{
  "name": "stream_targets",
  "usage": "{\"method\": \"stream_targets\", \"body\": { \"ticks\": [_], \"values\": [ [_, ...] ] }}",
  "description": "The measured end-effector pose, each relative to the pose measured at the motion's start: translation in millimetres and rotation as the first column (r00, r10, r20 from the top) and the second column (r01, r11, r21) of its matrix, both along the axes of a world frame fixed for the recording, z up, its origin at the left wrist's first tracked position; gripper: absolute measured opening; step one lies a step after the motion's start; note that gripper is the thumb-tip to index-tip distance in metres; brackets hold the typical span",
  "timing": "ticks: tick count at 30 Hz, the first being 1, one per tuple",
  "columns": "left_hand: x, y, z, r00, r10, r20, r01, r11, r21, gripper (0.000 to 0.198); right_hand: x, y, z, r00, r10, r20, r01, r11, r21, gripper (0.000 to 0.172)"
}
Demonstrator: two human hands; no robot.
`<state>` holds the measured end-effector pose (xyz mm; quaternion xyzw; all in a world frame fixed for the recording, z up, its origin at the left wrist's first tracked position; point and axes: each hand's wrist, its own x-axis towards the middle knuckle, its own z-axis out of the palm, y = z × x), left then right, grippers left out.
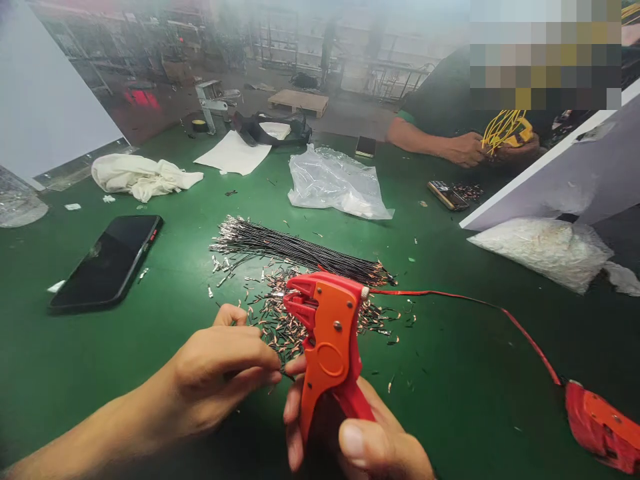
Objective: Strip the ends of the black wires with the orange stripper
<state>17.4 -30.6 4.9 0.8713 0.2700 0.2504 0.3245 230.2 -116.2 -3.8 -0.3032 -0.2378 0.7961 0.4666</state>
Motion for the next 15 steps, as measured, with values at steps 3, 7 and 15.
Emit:
{"method": "stream_targets", "body": {
  "ticks": [3,7,15],
  "values": [
    [0.0,-0.2,-1.1,1.0,-0.001,0.0,0.001,1.0,-0.004,0.022,-1.9,1.3,-0.4,0.999,0.029,-0.036,-0.029,1.0,0.005,0.052],
    [0.3,0.0,0.0,0.999,0.012,0.041,-0.01,0.998,-0.057,0.019,-1.7,0.9,0.0,0.991,0.04,-0.125,-0.04,0.999,-0.002,0.055],
    [-0.7,7.7,10.7,0.995,0.064,0.075,-0.056,0.993,-0.108,0.013,-1.9,2.7,1.8,0.992,0.021,-0.122,-0.017,0.999,0.035,0.054]
  ]
}}
